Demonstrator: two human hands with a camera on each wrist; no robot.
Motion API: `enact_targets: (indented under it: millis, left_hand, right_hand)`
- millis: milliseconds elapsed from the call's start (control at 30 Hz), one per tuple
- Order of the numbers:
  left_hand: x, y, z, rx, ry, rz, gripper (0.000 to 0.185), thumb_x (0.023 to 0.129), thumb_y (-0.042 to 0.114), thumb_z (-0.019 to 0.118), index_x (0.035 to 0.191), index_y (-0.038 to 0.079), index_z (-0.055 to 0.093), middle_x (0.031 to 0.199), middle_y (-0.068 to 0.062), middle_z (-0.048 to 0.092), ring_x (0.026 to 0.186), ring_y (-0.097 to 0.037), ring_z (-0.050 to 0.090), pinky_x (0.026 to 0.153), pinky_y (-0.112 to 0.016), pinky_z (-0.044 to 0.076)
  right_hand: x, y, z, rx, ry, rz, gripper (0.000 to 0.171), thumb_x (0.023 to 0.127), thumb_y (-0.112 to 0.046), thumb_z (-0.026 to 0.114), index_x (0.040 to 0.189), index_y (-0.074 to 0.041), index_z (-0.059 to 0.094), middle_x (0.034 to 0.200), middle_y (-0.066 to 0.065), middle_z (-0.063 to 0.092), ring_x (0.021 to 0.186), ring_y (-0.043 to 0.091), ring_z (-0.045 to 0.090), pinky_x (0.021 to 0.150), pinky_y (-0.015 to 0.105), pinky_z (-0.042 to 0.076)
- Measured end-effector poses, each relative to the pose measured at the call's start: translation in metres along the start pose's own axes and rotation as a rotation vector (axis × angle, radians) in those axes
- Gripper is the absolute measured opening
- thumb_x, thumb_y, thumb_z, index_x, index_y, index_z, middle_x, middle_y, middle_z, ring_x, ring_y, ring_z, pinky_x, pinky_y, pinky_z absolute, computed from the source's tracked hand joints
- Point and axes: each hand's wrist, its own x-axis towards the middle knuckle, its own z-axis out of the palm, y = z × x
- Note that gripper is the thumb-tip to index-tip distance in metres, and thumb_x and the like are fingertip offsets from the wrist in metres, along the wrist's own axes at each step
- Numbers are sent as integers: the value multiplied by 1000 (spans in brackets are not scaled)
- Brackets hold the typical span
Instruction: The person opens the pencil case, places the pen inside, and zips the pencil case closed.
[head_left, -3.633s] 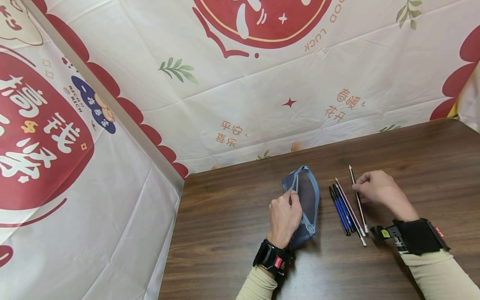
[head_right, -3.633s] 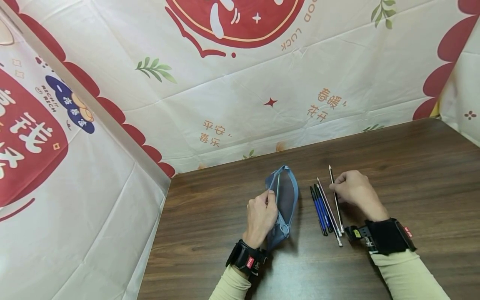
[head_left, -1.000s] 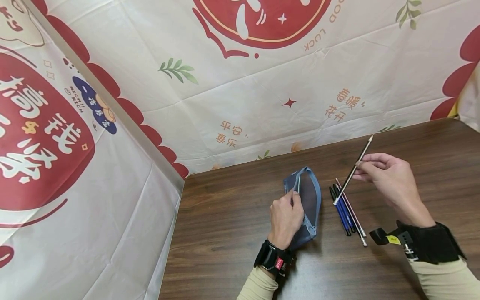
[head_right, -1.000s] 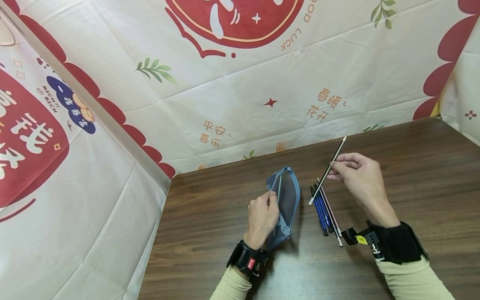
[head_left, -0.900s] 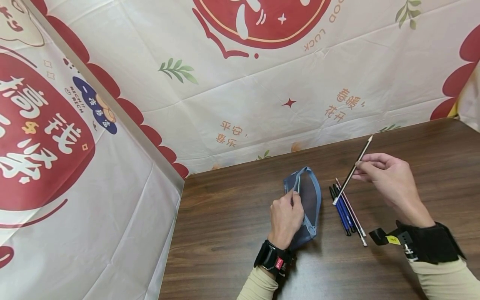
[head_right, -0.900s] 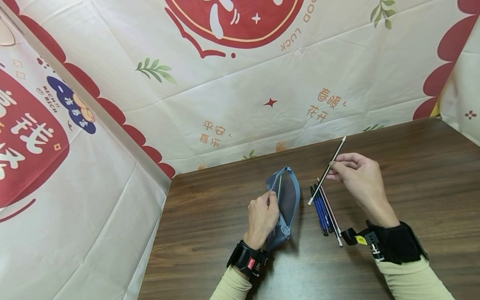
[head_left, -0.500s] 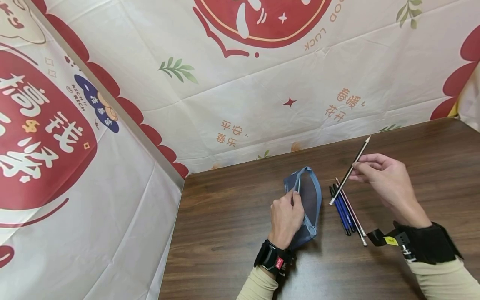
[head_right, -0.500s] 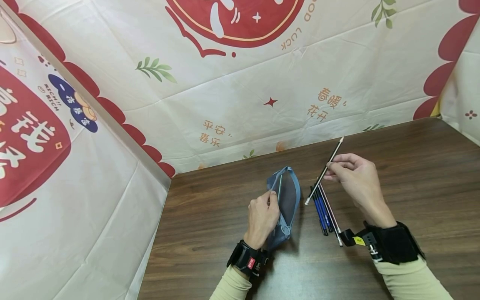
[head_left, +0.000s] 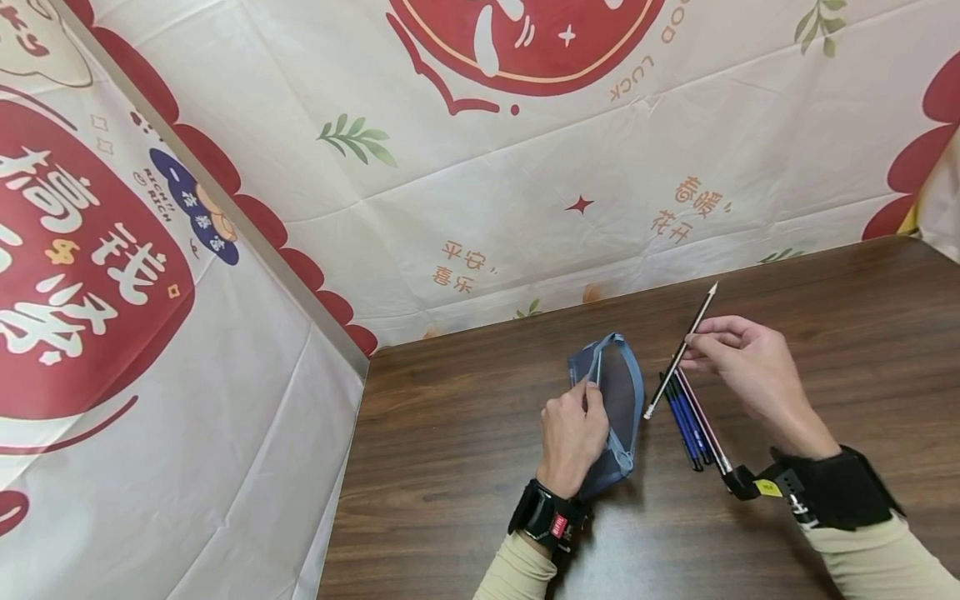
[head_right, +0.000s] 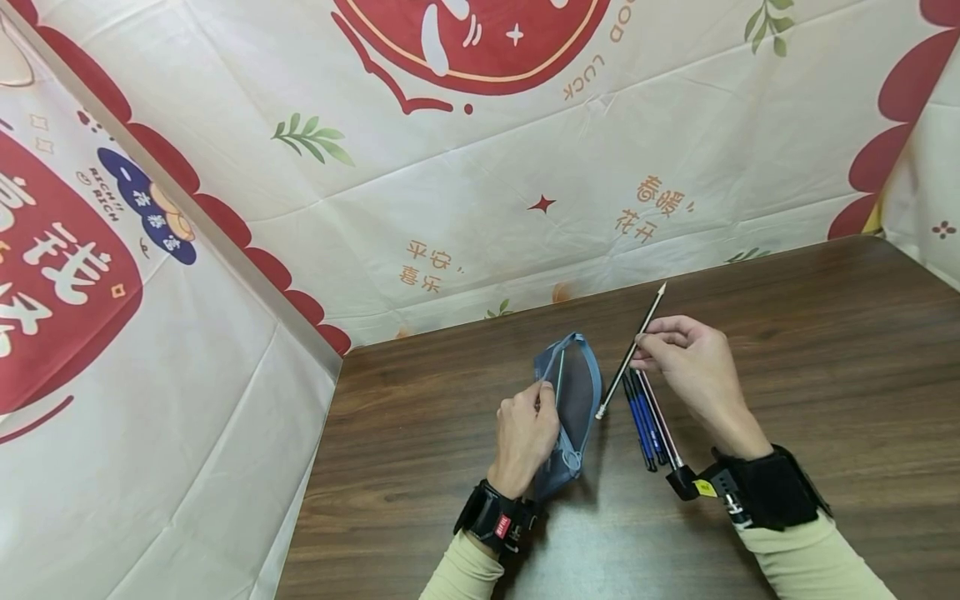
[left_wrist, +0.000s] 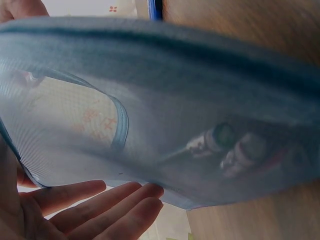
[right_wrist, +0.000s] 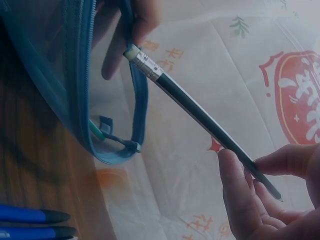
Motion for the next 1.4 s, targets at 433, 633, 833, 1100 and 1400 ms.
enact_targets:
  millis: [433,633,833,1100,1400]
  left_hand:
    - [0,0,0,-8,-7,-3,35,102,29,45,109,15,76,96,-8,76,84,-27,72,68,-39,54]
    - [0,-1,0,-10,-8,4,35,102,29,45,105,15,76,92,-8,75,81,-25,71,65,-38,52]
    - [1,-1,0,-16,-13,12,34,102,29,44,101,15,76,85,-7,74,75,-23,70,61,-33,50]
    - [1,0,2,-12,-5,21,32,102,28,46,90,17,73,71,-3,68,67,-19,67,54,-29,44]
    - [1,0,2,-9,-15,21,31,102,28,47,81,19,67,58,3,55,59,-15,60,50,-25,37]
  right_hand:
    - [0,12,17,-271,-14,7,26,98,-12,60,111,10,54,81,-11,70,72,6,70,67,24,56]
    - [1,13,18,-238,-8,15,26,97,-9,60,111,12,52,82,-10,71,72,6,70,67,23,56]
    - [-1,14,21,-276,-21,10,27,99,-14,59,112,9,53,83,-11,70,75,6,69,69,25,56]
    - [-3,20,32,-245,-52,29,29,99,-13,59,113,11,53,84,-7,71,77,10,71,71,27,57]
    - [-5,25,41,-244,-78,50,27,98,-9,58,113,13,52,82,0,70,74,10,70,72,31,57]
